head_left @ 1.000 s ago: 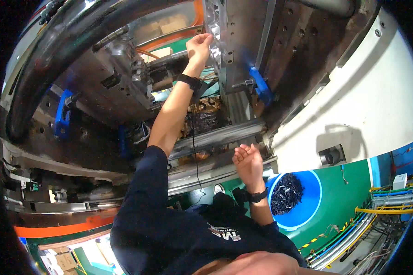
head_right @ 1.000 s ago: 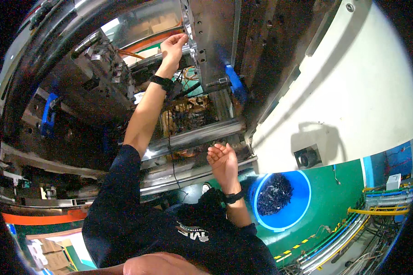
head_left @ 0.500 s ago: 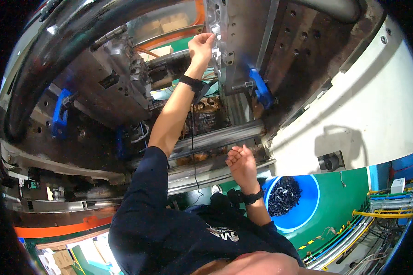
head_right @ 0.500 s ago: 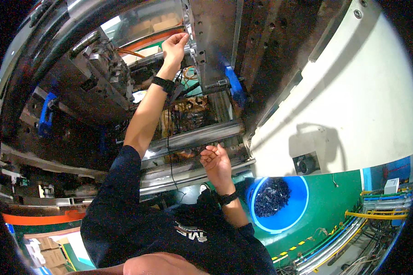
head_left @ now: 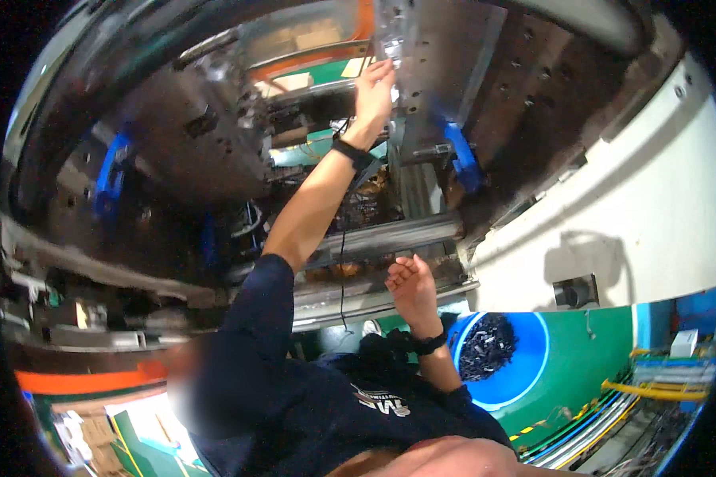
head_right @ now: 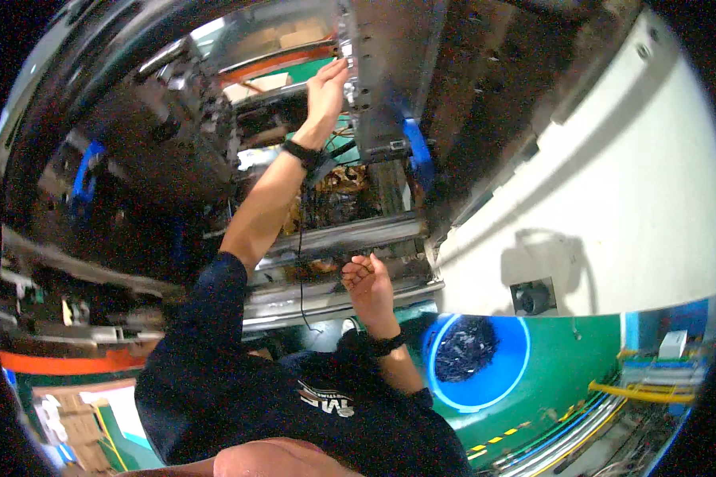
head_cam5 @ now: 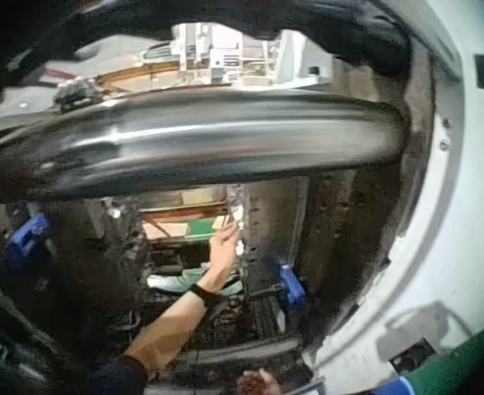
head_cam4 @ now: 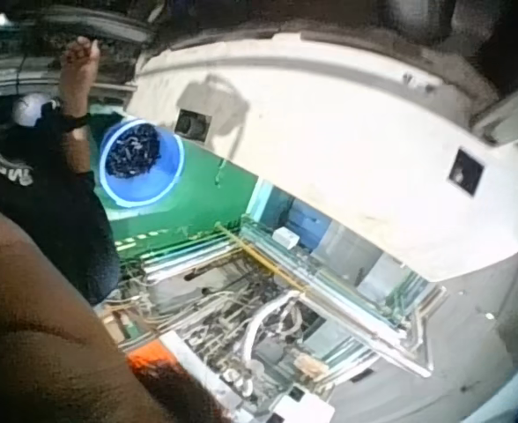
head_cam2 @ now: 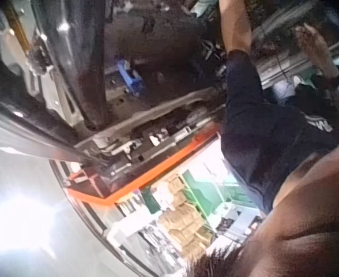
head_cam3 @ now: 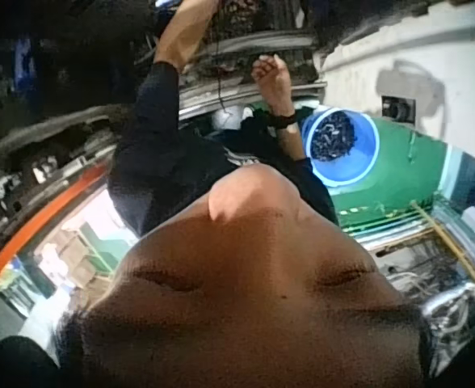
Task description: Inspecting and trimming excess material from molded plastic parts at a manufacturing workbench.
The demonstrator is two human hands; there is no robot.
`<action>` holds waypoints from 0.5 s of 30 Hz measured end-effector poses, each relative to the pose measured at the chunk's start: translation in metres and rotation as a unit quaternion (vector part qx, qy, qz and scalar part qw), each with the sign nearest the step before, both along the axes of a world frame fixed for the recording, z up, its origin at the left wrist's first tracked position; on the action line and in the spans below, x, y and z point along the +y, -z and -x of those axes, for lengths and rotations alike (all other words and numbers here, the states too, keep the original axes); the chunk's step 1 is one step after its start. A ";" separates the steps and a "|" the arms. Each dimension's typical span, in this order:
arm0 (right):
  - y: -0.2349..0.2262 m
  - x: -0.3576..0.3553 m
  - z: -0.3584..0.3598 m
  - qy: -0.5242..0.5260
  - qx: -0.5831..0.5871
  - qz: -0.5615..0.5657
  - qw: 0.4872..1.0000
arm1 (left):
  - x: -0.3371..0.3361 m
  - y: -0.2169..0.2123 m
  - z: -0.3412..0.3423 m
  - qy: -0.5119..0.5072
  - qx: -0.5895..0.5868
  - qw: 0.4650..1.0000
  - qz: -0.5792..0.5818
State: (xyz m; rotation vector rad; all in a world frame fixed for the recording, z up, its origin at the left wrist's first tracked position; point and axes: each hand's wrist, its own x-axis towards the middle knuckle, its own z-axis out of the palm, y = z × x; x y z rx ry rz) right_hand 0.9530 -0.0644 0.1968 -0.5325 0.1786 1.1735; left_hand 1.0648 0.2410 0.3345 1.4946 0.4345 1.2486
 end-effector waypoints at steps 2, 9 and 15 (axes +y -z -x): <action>-0.003 0.000 0.002 -0.015 -0.028 -0.002 0.999 | -0.002 -0.010 -0.002 0.039 -0.025 0.998 0.037; 0.006 0.010 0.025 -0.074 -0.036 -0.006 0.997 | -0.037 -0.003 0.064 -0.138 0.139 0.959 -0.204; 0.022 -0.003 0.069 -0.136 0.019 0.011 0.990 | -0.170 0.046 0.275 -0.006 0.151 0.987 -0.051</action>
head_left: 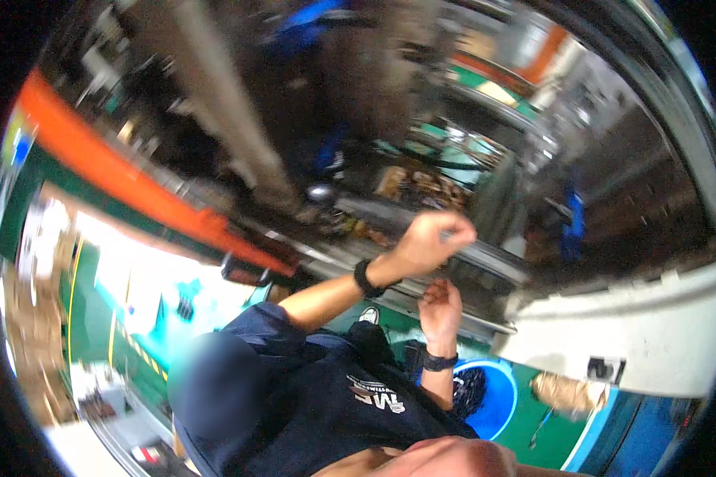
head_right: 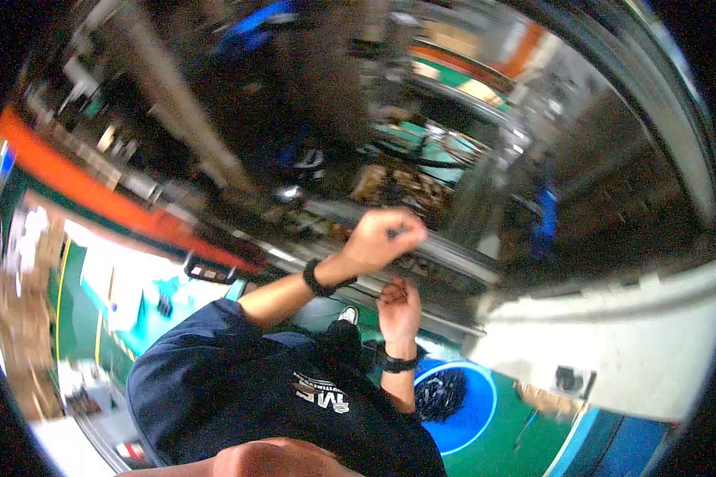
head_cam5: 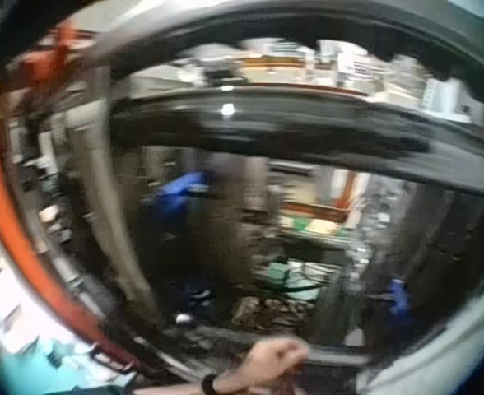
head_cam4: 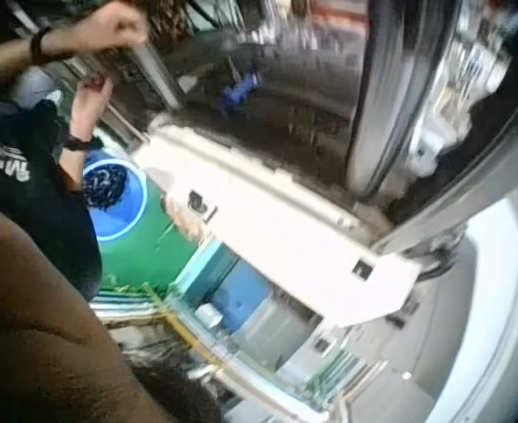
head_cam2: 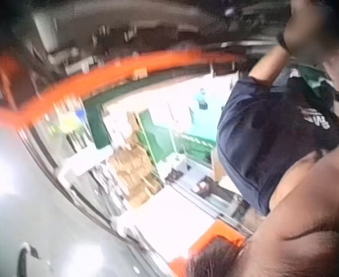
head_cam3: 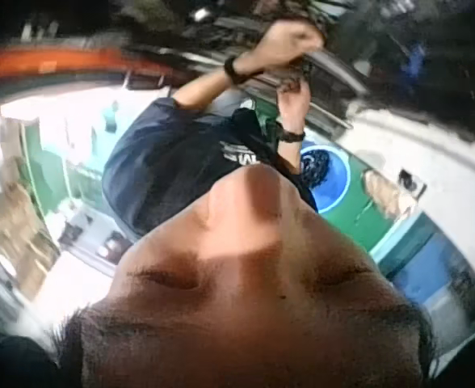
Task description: Inspecting and trimming excess material from molded plastic parts at a manufacturing workbench.
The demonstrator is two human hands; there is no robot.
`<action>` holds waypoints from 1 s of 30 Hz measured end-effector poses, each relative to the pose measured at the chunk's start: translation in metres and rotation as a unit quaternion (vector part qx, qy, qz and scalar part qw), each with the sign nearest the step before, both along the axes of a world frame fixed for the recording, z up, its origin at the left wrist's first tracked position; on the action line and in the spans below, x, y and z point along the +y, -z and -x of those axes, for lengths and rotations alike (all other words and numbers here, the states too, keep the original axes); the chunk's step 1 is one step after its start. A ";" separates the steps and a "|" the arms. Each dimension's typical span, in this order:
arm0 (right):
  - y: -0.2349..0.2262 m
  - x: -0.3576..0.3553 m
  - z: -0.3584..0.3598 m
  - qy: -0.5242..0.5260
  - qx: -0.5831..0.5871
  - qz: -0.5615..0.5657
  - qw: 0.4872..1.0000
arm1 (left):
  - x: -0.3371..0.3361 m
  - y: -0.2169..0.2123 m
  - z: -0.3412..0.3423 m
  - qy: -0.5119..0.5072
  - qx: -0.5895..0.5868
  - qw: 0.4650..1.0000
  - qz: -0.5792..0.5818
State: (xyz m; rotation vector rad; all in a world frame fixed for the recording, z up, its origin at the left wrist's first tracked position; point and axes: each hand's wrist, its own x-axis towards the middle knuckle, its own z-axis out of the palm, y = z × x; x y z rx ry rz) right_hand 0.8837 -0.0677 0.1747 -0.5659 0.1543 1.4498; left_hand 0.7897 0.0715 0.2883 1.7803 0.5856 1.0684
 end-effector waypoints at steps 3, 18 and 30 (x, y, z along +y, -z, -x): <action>0.008 -0.016 0.027 -0.118 -0.069 0.017 0.990 | -0.063 0.012 0.101 -0.048 0.059 0.997 -0.011; 0.212 -0.046 0.215 -0.545 -0.032 0.016 0.838 | -0.116 0.164 0.275 -0.428 -0.164 0.889 0.018; 0.274 -0.116 0.147 -0.470 -0.105 -0.092 0.872 | -0.183 0.175 0.145 -0.332 -0.068 0.936 -0.100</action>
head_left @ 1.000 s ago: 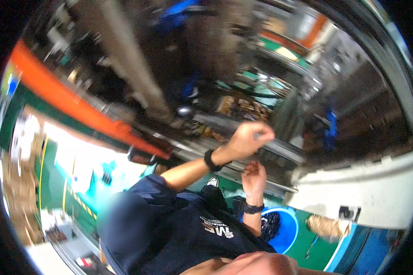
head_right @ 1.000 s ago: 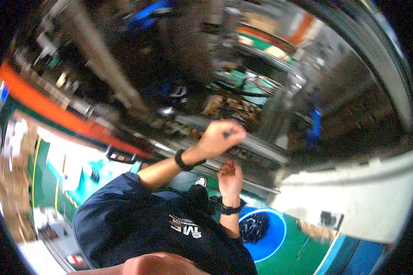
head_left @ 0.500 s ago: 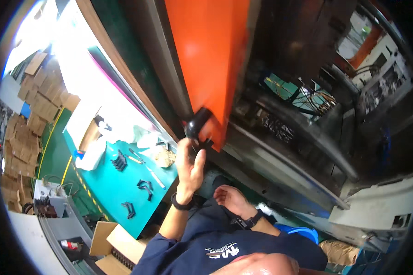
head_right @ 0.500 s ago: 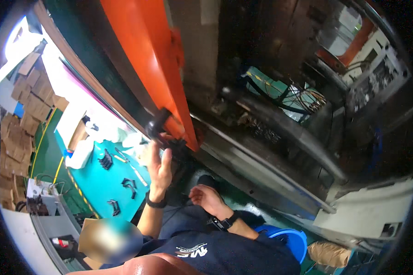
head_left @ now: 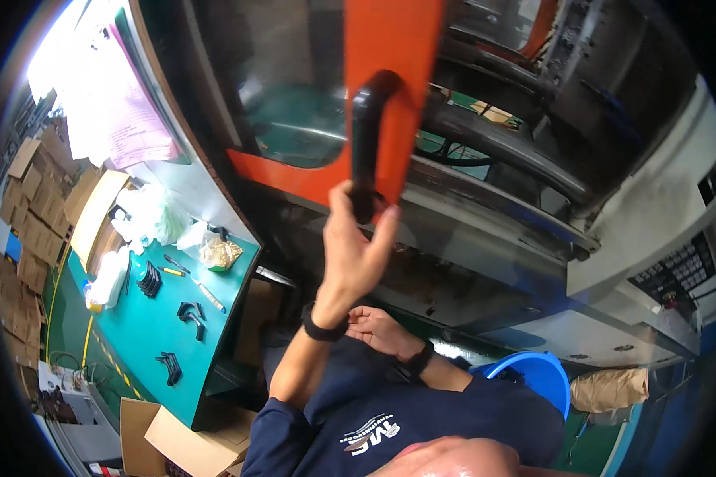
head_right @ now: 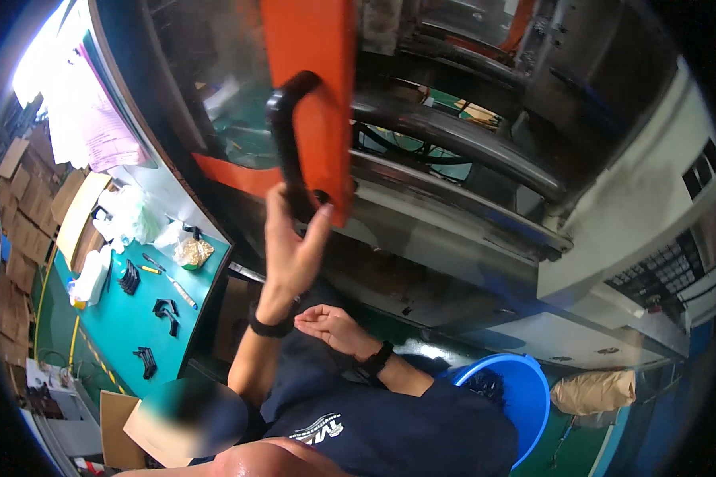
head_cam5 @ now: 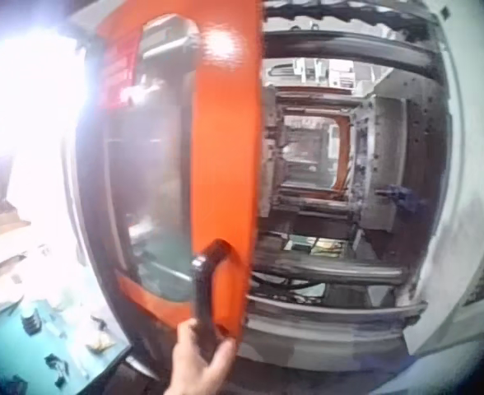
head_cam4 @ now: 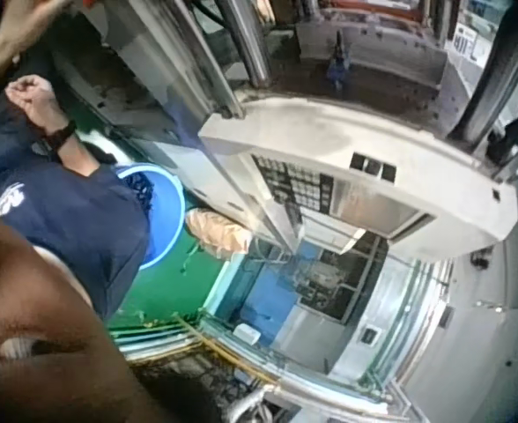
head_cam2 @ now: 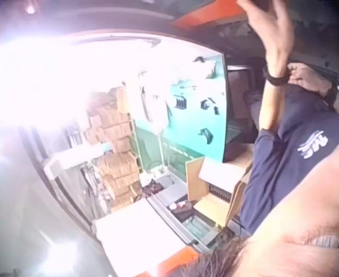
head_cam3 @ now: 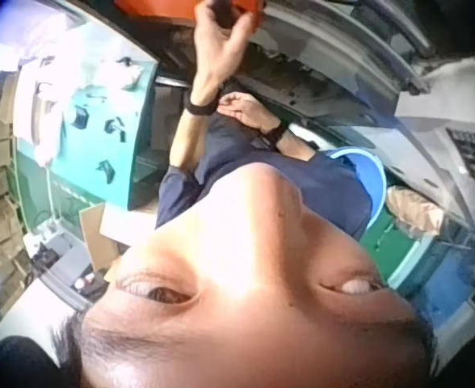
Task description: Inspecting and trimming excess material from molded plastic parts at a manufacturing workbench.
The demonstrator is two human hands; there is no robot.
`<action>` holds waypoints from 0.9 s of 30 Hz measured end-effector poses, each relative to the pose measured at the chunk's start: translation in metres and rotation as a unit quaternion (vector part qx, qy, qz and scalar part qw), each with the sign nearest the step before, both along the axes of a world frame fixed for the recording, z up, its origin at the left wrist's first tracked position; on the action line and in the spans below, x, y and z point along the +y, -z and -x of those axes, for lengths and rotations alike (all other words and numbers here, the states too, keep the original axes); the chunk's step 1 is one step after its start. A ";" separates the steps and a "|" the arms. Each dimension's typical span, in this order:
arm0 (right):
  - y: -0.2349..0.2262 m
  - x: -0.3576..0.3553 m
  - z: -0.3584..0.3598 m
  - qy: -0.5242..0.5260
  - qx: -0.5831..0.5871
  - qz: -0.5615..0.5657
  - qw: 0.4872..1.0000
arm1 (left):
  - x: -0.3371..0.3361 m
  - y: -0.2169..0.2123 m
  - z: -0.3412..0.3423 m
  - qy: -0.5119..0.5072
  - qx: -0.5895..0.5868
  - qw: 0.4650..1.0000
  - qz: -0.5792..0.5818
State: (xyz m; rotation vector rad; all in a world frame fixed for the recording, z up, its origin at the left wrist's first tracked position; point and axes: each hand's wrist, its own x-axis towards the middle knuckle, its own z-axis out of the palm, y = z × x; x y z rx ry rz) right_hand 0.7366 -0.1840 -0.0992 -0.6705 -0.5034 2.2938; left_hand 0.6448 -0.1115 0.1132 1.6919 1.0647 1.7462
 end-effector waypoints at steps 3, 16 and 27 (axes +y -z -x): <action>0.022 -0.002 -0.025 0.032 0.007 -0.105 0.994 | -0.031 -0.003 -0.058 0.118 0.046 0.992 0.001; -0.002 -0.018 -0.078 0.128 0.070 0.005 0.989 | -0.095 0.003 -0.220 0.429 0.035 0.902 -0.045; 0.002 -0.005 -0.078 0.155 0.073 0.054 0.984 | -0.103 0.016 -0.251 0.389 -0.069 0.916 -0.070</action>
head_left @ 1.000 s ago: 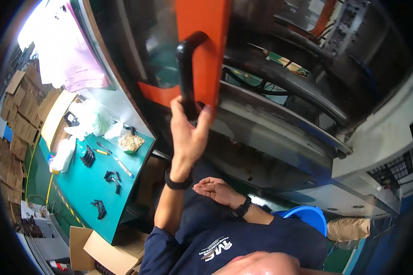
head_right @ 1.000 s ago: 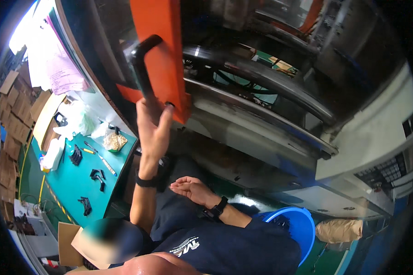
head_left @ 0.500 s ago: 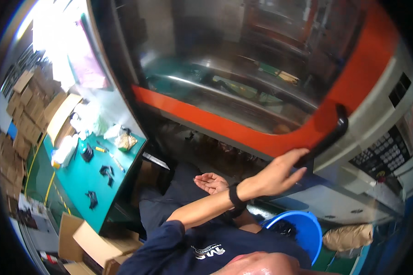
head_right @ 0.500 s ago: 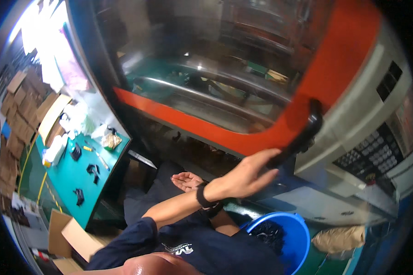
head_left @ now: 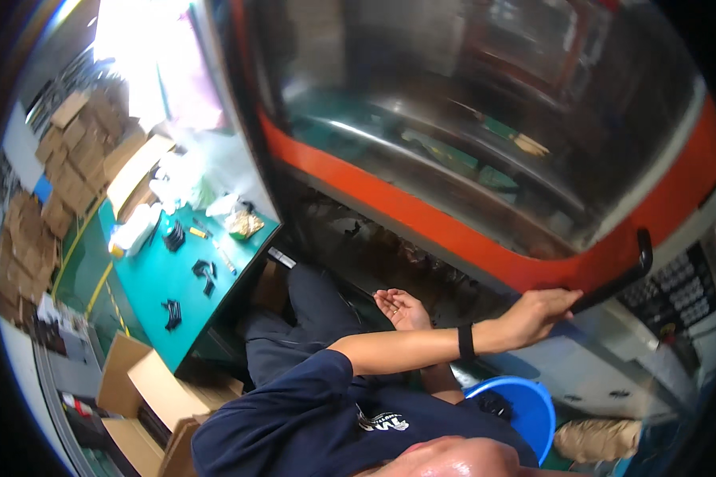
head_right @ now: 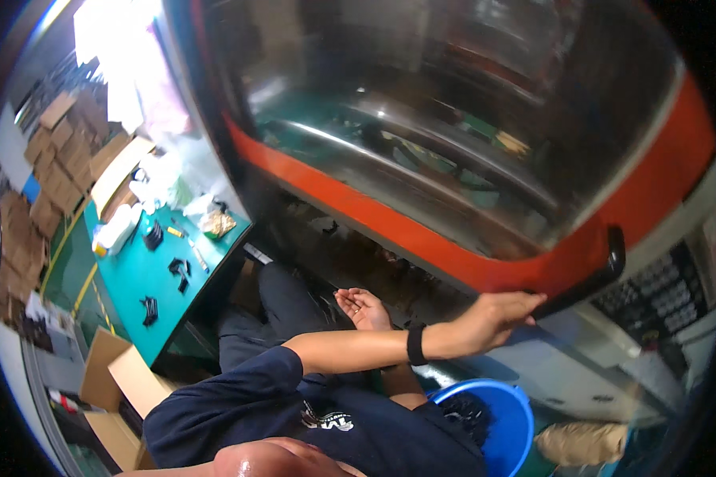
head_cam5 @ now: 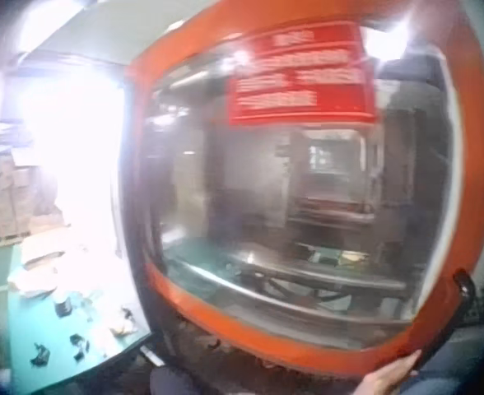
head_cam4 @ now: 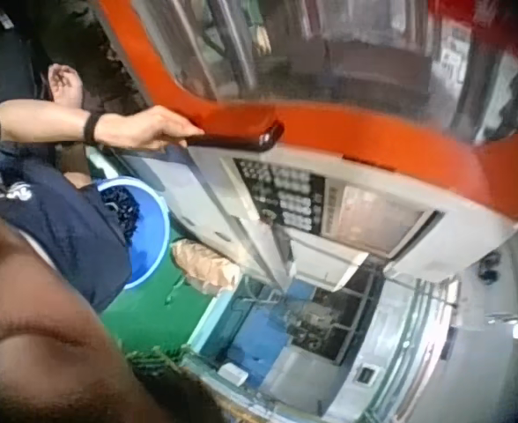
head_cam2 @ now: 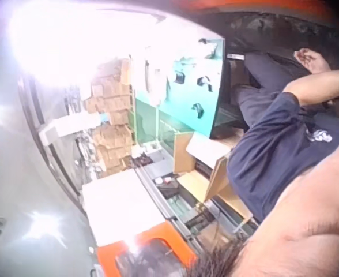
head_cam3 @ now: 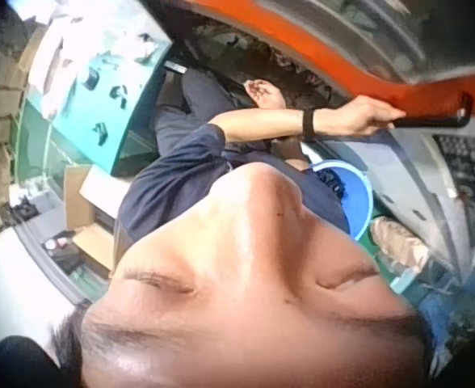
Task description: Inspecting and trimming excess material from molded plastic parts at a manufacturing workbench.
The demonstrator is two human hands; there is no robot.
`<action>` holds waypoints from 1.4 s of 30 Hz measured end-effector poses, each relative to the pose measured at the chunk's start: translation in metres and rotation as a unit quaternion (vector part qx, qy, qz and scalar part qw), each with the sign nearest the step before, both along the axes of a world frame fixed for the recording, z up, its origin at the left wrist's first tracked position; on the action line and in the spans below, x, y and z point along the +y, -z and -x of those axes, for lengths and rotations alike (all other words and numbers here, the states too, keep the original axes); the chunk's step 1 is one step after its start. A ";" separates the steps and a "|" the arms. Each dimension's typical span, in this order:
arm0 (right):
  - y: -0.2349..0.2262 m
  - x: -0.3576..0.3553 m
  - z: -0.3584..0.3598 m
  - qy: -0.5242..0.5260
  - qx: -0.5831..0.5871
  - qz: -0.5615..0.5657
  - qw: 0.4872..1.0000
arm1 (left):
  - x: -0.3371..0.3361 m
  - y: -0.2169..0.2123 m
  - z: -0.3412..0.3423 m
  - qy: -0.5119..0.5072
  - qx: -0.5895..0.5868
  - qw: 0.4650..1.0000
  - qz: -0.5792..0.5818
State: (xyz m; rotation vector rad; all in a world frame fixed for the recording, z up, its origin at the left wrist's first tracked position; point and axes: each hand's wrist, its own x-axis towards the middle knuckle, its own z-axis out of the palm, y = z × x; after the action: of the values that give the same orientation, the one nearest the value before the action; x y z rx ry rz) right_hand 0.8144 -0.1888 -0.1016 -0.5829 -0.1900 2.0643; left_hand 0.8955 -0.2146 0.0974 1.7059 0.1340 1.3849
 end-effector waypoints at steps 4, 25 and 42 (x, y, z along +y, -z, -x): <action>0.012 0.021 0.029 -0.063 -0.023 0.032 0.997 | 0.005 0.009 0.025 -0.085 0.058 0.979 -0.178; -0.059 0.214 0.462 -0.218 -0.302 -0.245 0.895 | -0.112 0.181 0.463 -0.660 -0.020 0.643 0.388; 0.027 0.088 0.450 -0.096 -0.594 -0.741 0.299 | -0.064 0.229 0.570 -0.838 0.246 0.436 0.219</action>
State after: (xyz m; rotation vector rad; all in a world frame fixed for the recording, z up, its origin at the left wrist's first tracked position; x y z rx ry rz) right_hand 0.3642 -0.1006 -0.1285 -0.6013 -2.6770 0.2768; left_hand 0.3258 -0.2788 -0.1320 1.0123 2.8797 1.5228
